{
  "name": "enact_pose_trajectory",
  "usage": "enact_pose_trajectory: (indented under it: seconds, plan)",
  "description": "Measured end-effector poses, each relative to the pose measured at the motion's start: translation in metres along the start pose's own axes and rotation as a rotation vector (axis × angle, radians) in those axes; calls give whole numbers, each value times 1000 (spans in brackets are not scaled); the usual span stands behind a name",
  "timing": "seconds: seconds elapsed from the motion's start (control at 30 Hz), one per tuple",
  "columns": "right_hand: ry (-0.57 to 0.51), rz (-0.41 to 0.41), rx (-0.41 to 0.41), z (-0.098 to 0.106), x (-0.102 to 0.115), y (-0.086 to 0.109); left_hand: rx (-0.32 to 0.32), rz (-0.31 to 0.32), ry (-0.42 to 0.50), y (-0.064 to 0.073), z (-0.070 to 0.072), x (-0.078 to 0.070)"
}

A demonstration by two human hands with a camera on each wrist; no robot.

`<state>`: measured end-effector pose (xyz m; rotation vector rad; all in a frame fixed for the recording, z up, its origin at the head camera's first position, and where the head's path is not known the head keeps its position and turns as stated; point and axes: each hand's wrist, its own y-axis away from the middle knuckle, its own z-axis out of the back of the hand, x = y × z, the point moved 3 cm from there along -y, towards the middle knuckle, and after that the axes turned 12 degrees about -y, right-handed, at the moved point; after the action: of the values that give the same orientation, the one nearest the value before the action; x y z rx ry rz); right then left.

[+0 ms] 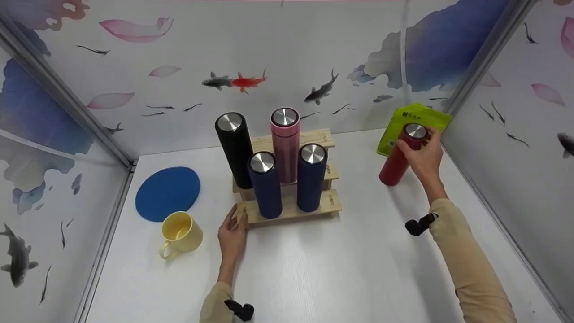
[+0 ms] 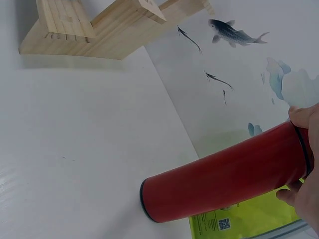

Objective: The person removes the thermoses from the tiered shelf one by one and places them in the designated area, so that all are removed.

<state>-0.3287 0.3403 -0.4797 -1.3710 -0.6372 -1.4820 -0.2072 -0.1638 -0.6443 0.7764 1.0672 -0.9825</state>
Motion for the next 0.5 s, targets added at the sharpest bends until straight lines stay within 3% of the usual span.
enact_pose_trajectory:
  seconds: [0.5]
  plan:
    - [41,10,-10,6,40,-5,1,21,-2,-1,0,3]
